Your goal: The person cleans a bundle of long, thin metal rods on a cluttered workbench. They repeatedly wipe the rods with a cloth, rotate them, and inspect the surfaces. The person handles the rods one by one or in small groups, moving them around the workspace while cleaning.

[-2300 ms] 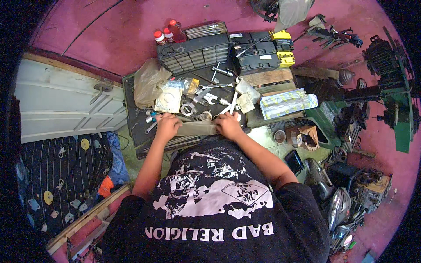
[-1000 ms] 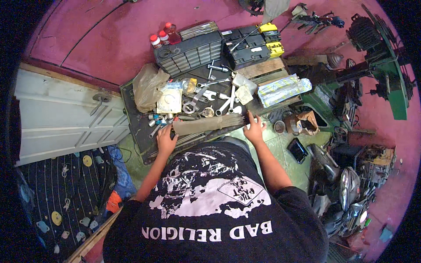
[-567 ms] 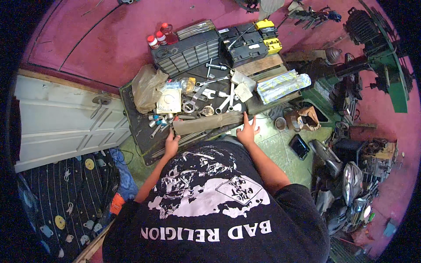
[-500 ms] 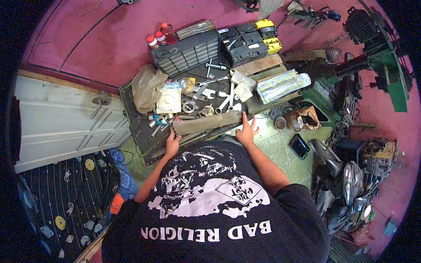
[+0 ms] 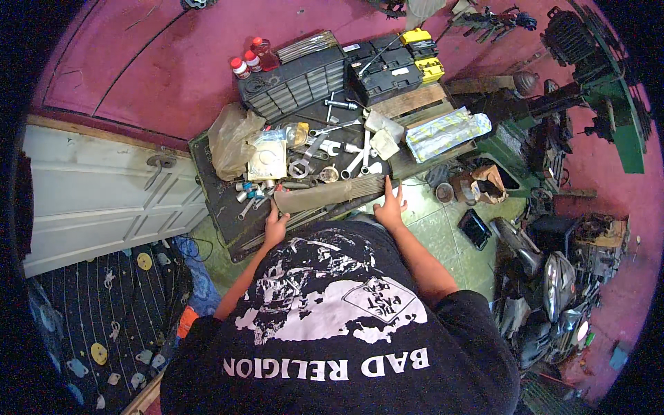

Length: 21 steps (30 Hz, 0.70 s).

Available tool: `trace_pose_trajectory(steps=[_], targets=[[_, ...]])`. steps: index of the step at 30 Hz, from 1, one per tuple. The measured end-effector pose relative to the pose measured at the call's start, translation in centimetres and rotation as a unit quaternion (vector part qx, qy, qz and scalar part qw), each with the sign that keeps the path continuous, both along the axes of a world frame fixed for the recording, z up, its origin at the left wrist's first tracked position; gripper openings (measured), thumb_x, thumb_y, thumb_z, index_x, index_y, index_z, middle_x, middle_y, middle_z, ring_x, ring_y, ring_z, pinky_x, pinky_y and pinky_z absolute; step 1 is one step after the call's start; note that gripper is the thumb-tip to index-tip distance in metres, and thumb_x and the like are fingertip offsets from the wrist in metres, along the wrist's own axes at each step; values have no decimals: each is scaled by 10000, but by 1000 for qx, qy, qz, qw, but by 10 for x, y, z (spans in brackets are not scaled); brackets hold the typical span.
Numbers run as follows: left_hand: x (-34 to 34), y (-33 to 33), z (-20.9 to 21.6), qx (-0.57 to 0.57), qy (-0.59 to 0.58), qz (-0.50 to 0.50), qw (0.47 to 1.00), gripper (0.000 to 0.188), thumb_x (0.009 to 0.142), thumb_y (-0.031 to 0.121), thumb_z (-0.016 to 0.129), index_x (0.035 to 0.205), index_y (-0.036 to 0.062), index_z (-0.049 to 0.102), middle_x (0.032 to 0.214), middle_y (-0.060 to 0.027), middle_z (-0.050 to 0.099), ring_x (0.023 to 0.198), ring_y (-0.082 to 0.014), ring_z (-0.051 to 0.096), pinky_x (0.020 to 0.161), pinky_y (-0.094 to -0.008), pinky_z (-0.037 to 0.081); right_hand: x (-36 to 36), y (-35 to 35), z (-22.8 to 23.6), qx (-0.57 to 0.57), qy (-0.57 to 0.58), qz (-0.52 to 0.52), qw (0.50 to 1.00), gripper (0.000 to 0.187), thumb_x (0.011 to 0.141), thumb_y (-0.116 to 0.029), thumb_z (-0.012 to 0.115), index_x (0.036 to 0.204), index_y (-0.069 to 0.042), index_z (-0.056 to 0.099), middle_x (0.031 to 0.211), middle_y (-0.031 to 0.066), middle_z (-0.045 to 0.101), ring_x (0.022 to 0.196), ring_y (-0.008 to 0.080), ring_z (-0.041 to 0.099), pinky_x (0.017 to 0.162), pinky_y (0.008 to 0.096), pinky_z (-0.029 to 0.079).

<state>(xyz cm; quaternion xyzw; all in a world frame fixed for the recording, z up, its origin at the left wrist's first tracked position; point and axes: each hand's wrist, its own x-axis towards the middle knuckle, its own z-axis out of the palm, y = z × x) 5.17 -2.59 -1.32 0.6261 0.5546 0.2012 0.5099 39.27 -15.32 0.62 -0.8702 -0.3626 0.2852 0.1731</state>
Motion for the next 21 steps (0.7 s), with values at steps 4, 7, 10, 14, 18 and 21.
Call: trace_pose_trajectory(steps=[4,7,10,14,18,21], targets=[[1,0,6,23,-1,30,999,728,870,70,634,1507,17,285,1280,-234,604,1168,-372,582,996,-392,424,18,-2,0,-37,-2,58,998,1031,740,-126,705,1569,-325,127,1528,126,395,1472,409,166,1087,672,134],[2,0,4,23,38,49,998,727,867,78,638,1511,50,301,1266,-213,615,1147,-377,583,1000,-417,414,24,4,0,-1,21,-4,1000,1028,745,-123,705,1564,-361,131,1526,130,397,1469,410,173,1079,668,150],[-2,0,-10,28,55,12,998,736,869,94,638,1523,94,300,1261,-203,616,1132,-384,575,1015,-439,390,7,15,8,-13,25,-5,1000,1030,748,-115,701,1563,-371,126,1527,126,397,1465,413,186,1074,664,160],[1,3,-11,25,31,-16,999,747,877,123,633,1535,129,280,1270,-210,605,1135,-396,552,1034,-450,367,3,8,-1,-1,10,17,1000,1045,739,-119,704,1561,-376,113,1527,160,387,1459,440,183,1065,668,182],[1,2,-12,10,78,4,997,753,879,137,636,1538,132,273,1251,-233,603,1143,-410,537,1027,-456,373,10,9,0,-11,28,23,999,1038,736,-123,692,1559,-382,117,1510,195,395,1427,457,262,1072,652,192],[3,-4,-16,31,86,75,993,763,875,140,647,1539,135,272,1218,-247,608,1128,-419,533,1029,-452,369,18,14,-5,11,66,-49,997,973,752,-120,694,1555,-345,193,1489,142,448,1417,403,311,1062,672,198]])
